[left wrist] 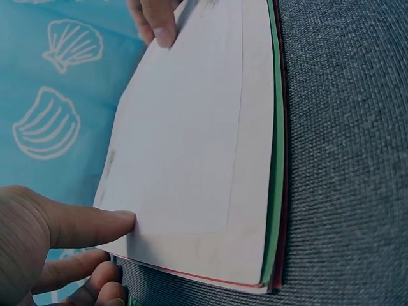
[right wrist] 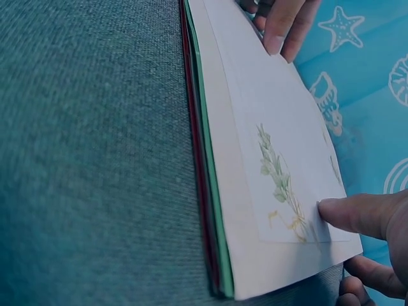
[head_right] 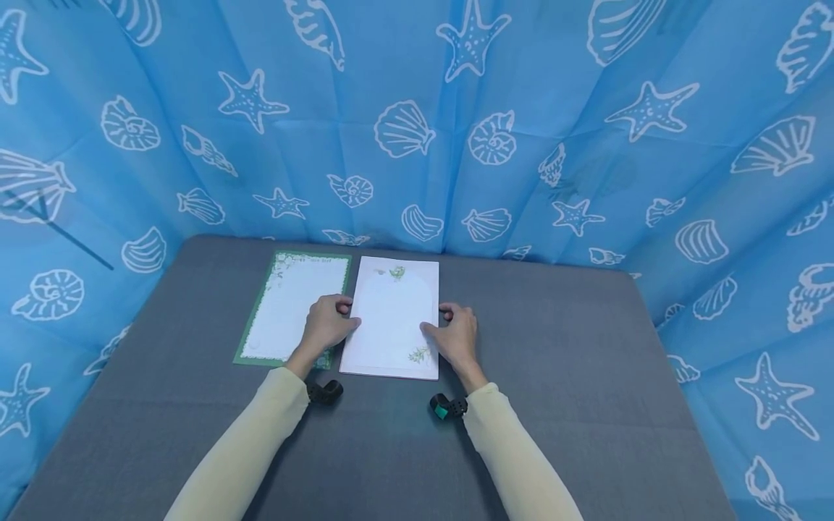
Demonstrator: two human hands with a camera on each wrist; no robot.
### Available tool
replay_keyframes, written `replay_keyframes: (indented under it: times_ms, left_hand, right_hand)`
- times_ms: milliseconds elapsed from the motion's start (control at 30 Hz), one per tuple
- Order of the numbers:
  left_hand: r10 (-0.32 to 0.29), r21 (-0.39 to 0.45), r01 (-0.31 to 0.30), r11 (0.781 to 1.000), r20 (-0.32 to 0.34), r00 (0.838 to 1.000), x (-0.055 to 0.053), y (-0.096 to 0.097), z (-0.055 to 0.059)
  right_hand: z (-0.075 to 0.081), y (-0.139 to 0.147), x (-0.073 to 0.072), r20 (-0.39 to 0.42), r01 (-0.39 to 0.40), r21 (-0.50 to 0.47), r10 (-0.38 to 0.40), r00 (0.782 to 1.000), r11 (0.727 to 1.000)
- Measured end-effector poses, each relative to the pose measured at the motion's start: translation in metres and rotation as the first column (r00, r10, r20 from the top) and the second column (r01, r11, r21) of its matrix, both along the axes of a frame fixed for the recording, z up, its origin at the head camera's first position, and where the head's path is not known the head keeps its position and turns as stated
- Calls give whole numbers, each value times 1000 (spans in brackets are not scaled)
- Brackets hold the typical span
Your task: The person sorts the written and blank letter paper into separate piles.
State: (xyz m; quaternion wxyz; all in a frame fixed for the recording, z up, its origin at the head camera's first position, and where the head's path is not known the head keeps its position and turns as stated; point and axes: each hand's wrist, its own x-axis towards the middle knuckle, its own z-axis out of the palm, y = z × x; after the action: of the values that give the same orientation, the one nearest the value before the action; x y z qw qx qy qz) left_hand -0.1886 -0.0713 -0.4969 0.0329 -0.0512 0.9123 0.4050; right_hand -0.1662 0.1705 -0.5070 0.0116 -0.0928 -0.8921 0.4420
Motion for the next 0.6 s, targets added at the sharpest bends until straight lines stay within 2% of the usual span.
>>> replay_keyframes:
  times_ms: [600]
  left_hand:
    - [23,19,-22,1000,-42,999,4,5,3]
  right_hand:
    - [6,-9,4,-34,19,26,-18,999,999]
